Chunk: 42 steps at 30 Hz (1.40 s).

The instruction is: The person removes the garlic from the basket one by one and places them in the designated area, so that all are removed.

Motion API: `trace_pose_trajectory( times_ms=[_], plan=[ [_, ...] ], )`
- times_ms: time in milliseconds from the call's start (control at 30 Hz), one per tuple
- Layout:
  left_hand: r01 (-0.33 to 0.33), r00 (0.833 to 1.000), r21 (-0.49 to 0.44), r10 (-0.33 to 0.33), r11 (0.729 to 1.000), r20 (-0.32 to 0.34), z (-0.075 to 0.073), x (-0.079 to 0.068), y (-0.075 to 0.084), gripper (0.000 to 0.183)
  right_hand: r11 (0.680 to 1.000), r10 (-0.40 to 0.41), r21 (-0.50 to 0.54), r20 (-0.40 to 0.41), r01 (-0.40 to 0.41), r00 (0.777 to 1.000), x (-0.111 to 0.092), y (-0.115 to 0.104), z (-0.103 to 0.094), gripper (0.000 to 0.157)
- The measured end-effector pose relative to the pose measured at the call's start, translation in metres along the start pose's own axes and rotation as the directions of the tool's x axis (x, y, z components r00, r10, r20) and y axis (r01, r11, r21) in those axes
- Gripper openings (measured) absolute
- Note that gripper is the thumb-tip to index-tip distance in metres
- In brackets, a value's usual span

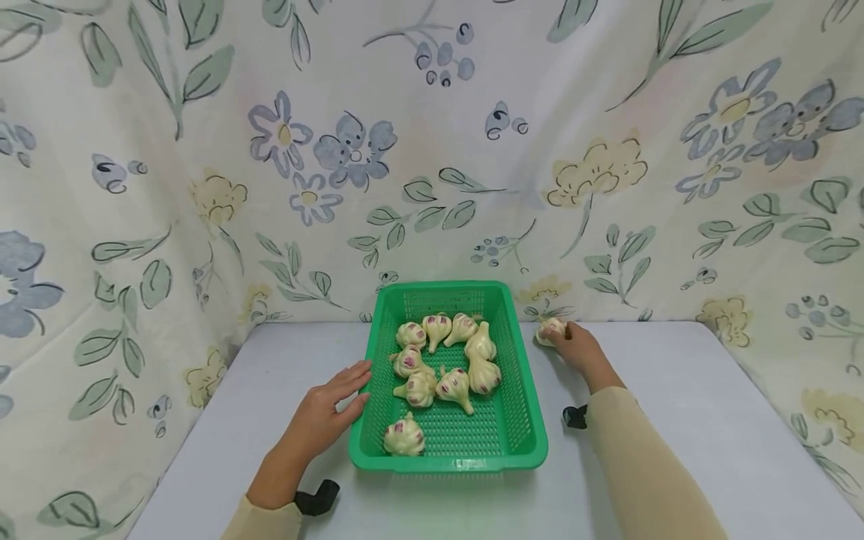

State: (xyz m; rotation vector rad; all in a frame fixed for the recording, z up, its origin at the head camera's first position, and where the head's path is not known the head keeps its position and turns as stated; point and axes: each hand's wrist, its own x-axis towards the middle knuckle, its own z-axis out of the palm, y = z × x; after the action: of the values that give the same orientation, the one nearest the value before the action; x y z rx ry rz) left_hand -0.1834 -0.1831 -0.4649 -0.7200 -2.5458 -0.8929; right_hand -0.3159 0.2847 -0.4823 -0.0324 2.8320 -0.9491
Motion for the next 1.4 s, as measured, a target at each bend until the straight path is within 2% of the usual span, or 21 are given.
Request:
trace_pose_trajectory(
  times_ms=[200,300,400,533,667,833,1000,1100,1400],
  plan=[
    [-0.009,1.0,-0.008,0.009,1.0,0.002,0.001,0.0,0.0,0.041,1.0,-0.004,-0.007,-0.041,0.004,0.999,-0.006,-0.01,-0.011,0.092],
    [-0.006,1.0,-0.002,0.006,1.0,-0.004,0.0,0.0,0.0,0.041,0.999,-0.04,0.022,-0.064,0.042,0.997,-0.006,-0.023,-0.021,0.091],
    [0.002,1.0,0.003,-0.002,1.0,-0.002,0.0,0.0,0.001,0.041,0.994,-0.083,0.054,-0.121,0.09,0.989,-0.009,-0.042,-0.031,0.085],
    [0.015,1.0,0.005,-0.015,1.0,0.007,-0.001,0.0,0.001,0.041,0.981,-0.152,0.089,-0.209,0.173,0.966,-0.015,-0.073,-0.04,0.078],
    [0.015,1.0,0.005,-0.015,1.0,0.009,-0.002,0.0,0.001,0.041,0.957,-0.219,0.124,-0.278,0.261,0.935,-0.018,-0.105,-0.04,0.075],
    [0.013,1.0,-0.002,-0.013,1.0,0.011,-0.003,0.0,0.001,0.041,0.918,-0.292,0.173,-0.315,0.357,0.903,-0.022,-0.142,-0.034,0.072],
    [0.019,1.0,-0.009,-0.019,1.0,0.017,-0.002,-0.001,0.002,0.041,0.877,-0.343,0.237,-0.303,0.419,0.889,-0.027,-0.177,-0.027,0.07],
    [0.022,1.0,-0.005,-0.022,1.0,0.012,-0.001,-0.001,0.002,0.041,0.856,-0.358,0.287,-0.271,0.43,0.894,-0.027,-0.194,-0.018,0.07],
    [0.004,1.0,-0.005,-0.004,1.0,0.005,0.0,0.0,-0.001,0.041,0.844,-0.387,0.362,-0.101,0.396,0.916,-0.023,-0.227,0.029,0.062]
  ],
)
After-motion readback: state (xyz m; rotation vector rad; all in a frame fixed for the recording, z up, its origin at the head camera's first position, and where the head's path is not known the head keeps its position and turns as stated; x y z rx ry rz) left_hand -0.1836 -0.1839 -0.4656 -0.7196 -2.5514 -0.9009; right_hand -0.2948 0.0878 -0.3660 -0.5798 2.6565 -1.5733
